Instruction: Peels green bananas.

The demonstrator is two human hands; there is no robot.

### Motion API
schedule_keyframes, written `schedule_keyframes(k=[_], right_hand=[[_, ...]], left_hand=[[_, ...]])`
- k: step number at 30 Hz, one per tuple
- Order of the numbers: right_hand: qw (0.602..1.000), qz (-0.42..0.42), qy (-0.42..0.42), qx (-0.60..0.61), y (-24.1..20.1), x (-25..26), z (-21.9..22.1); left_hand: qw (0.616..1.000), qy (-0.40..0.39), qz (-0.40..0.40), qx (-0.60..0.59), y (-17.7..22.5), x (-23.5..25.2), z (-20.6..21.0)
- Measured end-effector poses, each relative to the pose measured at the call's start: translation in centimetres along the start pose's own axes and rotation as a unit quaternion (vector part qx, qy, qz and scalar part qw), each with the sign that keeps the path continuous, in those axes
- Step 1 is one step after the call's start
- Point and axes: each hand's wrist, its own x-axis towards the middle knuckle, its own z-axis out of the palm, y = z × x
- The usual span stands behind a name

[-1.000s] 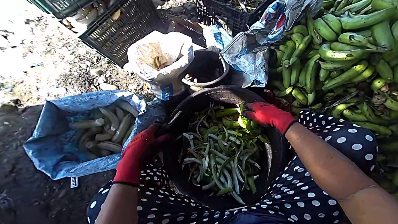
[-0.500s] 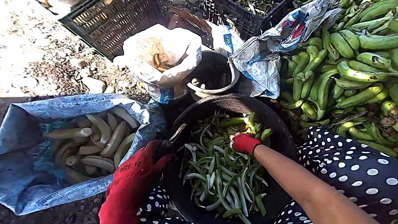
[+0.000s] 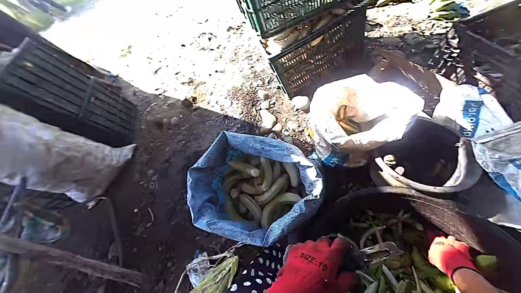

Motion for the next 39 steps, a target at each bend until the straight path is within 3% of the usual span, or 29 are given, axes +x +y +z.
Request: schedule_keyframes(k=[8,15,21,24,27,31,33,37,39], right_hand=[[0.998,-0.023,0.053,-0.028,1.7,0.9,0.8],[0.970,-0.199,0.123,0.070,4.3,-4.8,-2.3],[0.941,-0.201,0.238,0.130,5.1,-12.0,-5.3],[0.919,-0.162,0.274,0.232,5.4,-16.3,-5.8],[0.838,-0.130,0.293,0.441,5.8,-18.8,-4.5],[0.651,-0.151,0.269,0.693,5.5,-20.8,-1.8],[0.574,-0.187,0.231,0.763,5.3,-21.5,-0.8],[0.464,-0.276,0.128,0.832,5.4,-23.9,0.6],[0.417,-0.274,0.113,0.859,4.1,-26.2,1.2]], left_hand=[[0.999,-0.037,-0.008,-0.007,0.3,0.3,0.2],[0.999,-0.015,0.028,-0.014,0.0,0.0,0.9],[0.999,-0.001,0.042,-0.014,-0.2,0.5,2.1],[0.999,0.014,0.035,-0.009,-0.4,0.7,2.7],[0.997,0.053,0.041,-0.032,-0.7,0.9,3.7],[0.986,0.108,0.091,-0.084,-0.9,0.5,4.8],[0.978,0.132,0.123,-0.107,-0.4,-0.1,4.8],[0.946,0.172,0.185,-0.203,1.8,-1.5,5.4],[0.922,0.180,0.214,-0.270,3.1,-2.1,6.8]])
